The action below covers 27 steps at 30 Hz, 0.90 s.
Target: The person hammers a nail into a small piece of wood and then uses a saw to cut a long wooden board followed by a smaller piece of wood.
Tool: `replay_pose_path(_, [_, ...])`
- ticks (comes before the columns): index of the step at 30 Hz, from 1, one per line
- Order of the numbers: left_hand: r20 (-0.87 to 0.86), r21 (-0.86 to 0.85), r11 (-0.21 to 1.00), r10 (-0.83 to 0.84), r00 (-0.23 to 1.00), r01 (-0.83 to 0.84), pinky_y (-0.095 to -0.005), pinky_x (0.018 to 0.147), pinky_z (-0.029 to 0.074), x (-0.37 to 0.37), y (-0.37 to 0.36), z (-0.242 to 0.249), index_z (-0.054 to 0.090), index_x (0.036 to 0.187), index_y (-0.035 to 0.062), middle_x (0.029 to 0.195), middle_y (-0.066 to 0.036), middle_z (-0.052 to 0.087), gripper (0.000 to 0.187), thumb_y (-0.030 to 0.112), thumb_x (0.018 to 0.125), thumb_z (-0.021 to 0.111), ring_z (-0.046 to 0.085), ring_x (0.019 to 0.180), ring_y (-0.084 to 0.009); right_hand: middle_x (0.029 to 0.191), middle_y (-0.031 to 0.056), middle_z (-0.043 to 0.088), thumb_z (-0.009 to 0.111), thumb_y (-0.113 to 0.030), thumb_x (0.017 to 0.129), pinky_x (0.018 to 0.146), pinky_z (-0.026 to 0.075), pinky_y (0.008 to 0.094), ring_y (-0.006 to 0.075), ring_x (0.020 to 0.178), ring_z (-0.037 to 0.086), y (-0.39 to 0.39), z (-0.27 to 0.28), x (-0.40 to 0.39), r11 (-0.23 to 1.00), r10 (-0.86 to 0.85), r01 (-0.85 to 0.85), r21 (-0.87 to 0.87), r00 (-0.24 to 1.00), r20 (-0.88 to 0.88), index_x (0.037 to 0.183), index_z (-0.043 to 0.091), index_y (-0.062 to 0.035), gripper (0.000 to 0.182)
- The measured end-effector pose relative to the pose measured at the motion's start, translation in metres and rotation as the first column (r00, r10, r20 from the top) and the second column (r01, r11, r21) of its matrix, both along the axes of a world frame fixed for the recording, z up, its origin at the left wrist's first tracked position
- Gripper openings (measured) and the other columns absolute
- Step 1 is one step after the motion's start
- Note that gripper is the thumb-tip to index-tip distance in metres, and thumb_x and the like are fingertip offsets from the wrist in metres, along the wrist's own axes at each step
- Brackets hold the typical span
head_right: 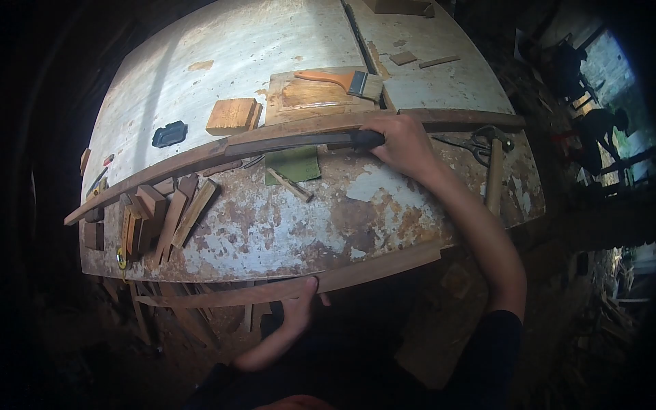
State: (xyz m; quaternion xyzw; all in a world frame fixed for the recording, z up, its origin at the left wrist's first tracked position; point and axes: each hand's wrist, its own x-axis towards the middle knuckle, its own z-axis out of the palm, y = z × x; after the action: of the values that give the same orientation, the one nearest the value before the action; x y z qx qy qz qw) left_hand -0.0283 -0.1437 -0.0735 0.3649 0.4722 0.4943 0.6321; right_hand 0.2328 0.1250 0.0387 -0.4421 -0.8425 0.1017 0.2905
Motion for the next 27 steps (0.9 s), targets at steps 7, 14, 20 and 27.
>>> replay_pose_path(7, [0.005,-0.024,1.000,0.000,1.000,0.001,-0.0310,0.075,0.058,-0.0003,0.0004,0.0003,0.069,0.110,-0.0034,0.078,-0.009,0.072,0.017,0.012,0.111,0.061,0.071,0.075,-0.0167,0.095,0.0131,0.078,0.086,-0.008,0.079,0.078,0.059,0.0443,0.0354,0.089,0.077,0.0028,-0.0028,0.0023,0.999,-0.022,0.022,-0.024,1.000,-0.003,0.100,0.078,-0.0052,0.023])
replay_pose_path(14, [0.027,-0.012,1.000,-0.002,1.000,0.003,-0.0309,0.077,0.057,-0.0010,0.0012,0.0009,0.069,0.108,-0.0034,0.079,-0.010,0.072,0.019,0.013,0.112,0.061,0.071,0.076,-0.0165,0.093,0.0184,0.078,0.085,-0.002,0.078,0.074,0.059,0.0393,0.0336,0.084,0.078,0.0007,0.0043,0.0050,0.999,-0.019,0.020,-0.028,0.999,0.045,0.106,0.079,-0.0017,0.029])
replay_pose_path(20, [0.011,-0.007,1.000,-0.013,1.000,0.013,-0.0310,0.083,0.055,-0.0008,0.0009,0.0019,0.072,0.104,-0.0022,0.077,-0.007,0.072,0.024,0.015,0.113,0.058,0.071,0.082,-0.0150,0.093,0.0182,0.078,0.085,-0.001,0.077,0.074,0.059,0.0395,0.0335,0.084,0.078,0.0010,0.0018,0.0061,1.000,-0.004,0.005,-0.031,0.999,0.033,0.106,0.078,-0.0011,0.030])
replay_pose_path(27, [-0.021,0.024,0.999,-0.026,0.999,0.027,-0.0307,0.082,0.056,-0.0022,0.0003,-0.0011,0.071,0.108,-0.0032,0.077,-0.008,0.072,0.022,0.014,0.113,0.058,0.071,0.080,-0.0153,0.092,0.0130,0.078,0.088,-0.009,0.079,0.075,0.059,0.0433,0.0341,0.086,0.077,0.0030,-0.0040,0.0062,1.000,0.001,-0.001,0.007,1.000,0.007,0.099,0.079,-0.0065,0.022])
